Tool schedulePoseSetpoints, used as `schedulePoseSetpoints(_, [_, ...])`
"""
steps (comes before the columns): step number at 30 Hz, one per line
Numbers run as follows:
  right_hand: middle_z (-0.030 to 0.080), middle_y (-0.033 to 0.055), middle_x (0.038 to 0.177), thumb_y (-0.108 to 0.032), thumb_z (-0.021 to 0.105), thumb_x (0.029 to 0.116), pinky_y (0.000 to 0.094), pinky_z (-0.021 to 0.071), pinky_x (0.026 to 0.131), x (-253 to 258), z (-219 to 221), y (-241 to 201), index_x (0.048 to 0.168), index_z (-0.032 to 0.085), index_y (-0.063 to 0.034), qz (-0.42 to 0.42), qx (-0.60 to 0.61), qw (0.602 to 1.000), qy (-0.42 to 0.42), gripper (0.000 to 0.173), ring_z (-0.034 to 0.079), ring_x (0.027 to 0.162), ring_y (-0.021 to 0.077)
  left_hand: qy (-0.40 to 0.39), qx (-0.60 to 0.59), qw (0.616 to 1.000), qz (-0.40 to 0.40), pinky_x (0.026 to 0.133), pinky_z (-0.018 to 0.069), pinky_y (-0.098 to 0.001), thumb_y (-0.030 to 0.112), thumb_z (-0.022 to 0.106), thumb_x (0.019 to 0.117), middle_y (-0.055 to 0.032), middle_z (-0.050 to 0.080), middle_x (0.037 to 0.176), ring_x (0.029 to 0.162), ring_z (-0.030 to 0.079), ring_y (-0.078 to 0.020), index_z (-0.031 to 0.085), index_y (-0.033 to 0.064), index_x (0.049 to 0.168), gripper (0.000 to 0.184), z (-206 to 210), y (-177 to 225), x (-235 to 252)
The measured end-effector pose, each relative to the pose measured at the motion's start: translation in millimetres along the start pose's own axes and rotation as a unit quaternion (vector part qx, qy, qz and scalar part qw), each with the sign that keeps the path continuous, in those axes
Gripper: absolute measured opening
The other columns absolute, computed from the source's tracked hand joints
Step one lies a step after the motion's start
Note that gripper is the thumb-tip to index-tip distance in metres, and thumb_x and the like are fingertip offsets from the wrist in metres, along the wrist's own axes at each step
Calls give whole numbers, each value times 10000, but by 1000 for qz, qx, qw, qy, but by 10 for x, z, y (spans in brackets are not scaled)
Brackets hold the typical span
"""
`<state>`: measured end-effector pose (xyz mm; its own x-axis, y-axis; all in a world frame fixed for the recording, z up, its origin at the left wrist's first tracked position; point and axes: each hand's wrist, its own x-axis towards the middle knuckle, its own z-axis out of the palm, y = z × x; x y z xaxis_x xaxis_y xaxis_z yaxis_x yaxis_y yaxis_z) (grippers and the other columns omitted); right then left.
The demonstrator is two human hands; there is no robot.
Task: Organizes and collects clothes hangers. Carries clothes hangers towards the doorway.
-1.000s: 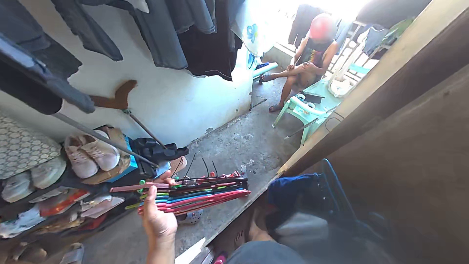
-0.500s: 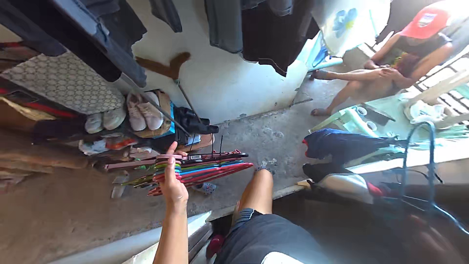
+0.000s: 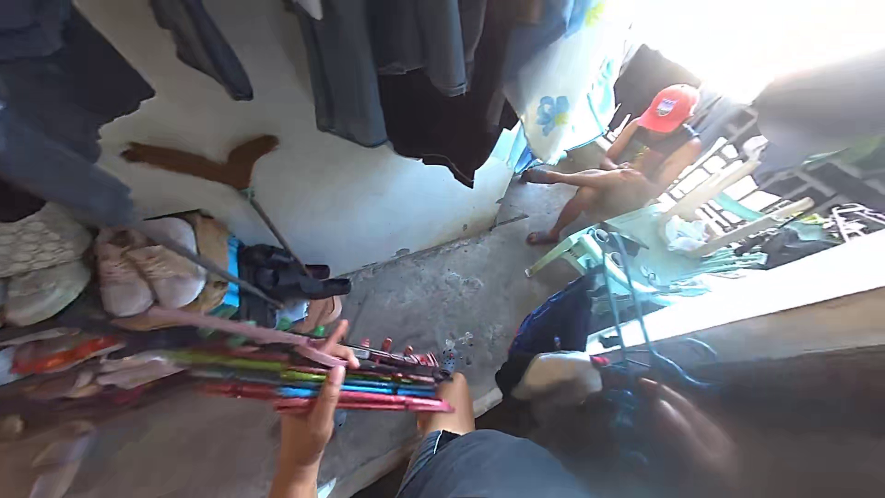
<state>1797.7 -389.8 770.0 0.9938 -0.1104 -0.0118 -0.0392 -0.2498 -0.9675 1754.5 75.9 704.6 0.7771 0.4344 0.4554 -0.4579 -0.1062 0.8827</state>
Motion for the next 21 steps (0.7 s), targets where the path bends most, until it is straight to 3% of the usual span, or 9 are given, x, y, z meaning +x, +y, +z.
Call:
schedulePoseSetpoints(3, [689,-50,847,-98,485,1005,173,507,611,165,151,34,1242,676,10,-15,-35,998,-48,323,567,648,-23,-88,-54,994,-29,992,545,-313,401,673,956,47,752,1081,973,713,-109,660,239,1222,312,527,-27,138])
schedulePoseSetpoints(6, [719,-33,873,-122,505,1007,186,531,615,341,379,55,1209,713,-27,-41,-55,993,-92,305,603,666,-10,-173,-78,981,-49,983,563,-333,344,709,938,-8,693,1288,1061,697,-119,606,123,1301,437,1071,-59,265])
schedulePoseSetpoints(8, [723,-32,886,-150,514,1009,186,526,618,449,560,40,1202,724,-42,-54,-68,989,-119,304,599,667,-14,-212,-60,973,-68,989,572,-353,348,731,920,-59,675,1318,1088,694,-132,603,24,1296,513,1418,-74,333])
schedulePoseSetpoints(11, [755,-6,967,-170,508,1019,203,567,739,573,780,5,1206,731,-69,-62,-95,980,-165,308,671,792,-4,-292,-39,952,-81,1039,535,-346,364,711,934,-75,665,1335,1151,664,-114,631,4,1236,476,1843,-50,451])
schedulePoseSetpoints(13, [758,13,964,-169,511,1024,214,568,786,619,867,-8,1202,732,-59,-58,-119,975,-180,304,682,823,2,-340,-17,937,-81,1100,473,-323,364,707,935,-67,668,1334,1223,617,-79,661,10,1204,447,2040,-36,539])
schedulePoseSetpoints(15, [749,14,931,-187,498,1025,227,559,768,663,893,29,1206,728,-66,-31,-132,974,-179,317,671,790,10,-364,-3,926,-96,1082,470,-282,366,722,918,-73,691,1257,1178,619,-43,645,-25,1254,521,2168,-44,625])
schedulePoseSetpoints(17, [748,26,943,-195,492,1028,244,549,766,716,901,101,1229,721,-66,-16,-132,976,-174,331,663,783,28,-388,-31,914,-118,1123,430,-271,325,723,924,-103,642,1359,1256,579,-49,568,-59,1359,601,2244,-80,732])
schedulePoseSetpoints(19, [748,22,929,-199,494,1026,237,547,750,739,922,180,1218,729,-71,-20,-132,979,-153,328,658,765,25,-412,-39,898,-150,1133,419,-266,318,719,930,-90,608,1405,1283,555,-48,551,-39,1380,598,2316,-117,804])
schedulePoseSetpoints(21, [756,34,954,-198,496,1025,254,552,780,748,919,194,1213,735,-77,-26,-144,980,-136,328,677,800,42,-436,1,884,-168,1109,431,-256,333,700,941,-49,633,1365,1245,570,-27,564,8,1398,578,2384,-126,914])
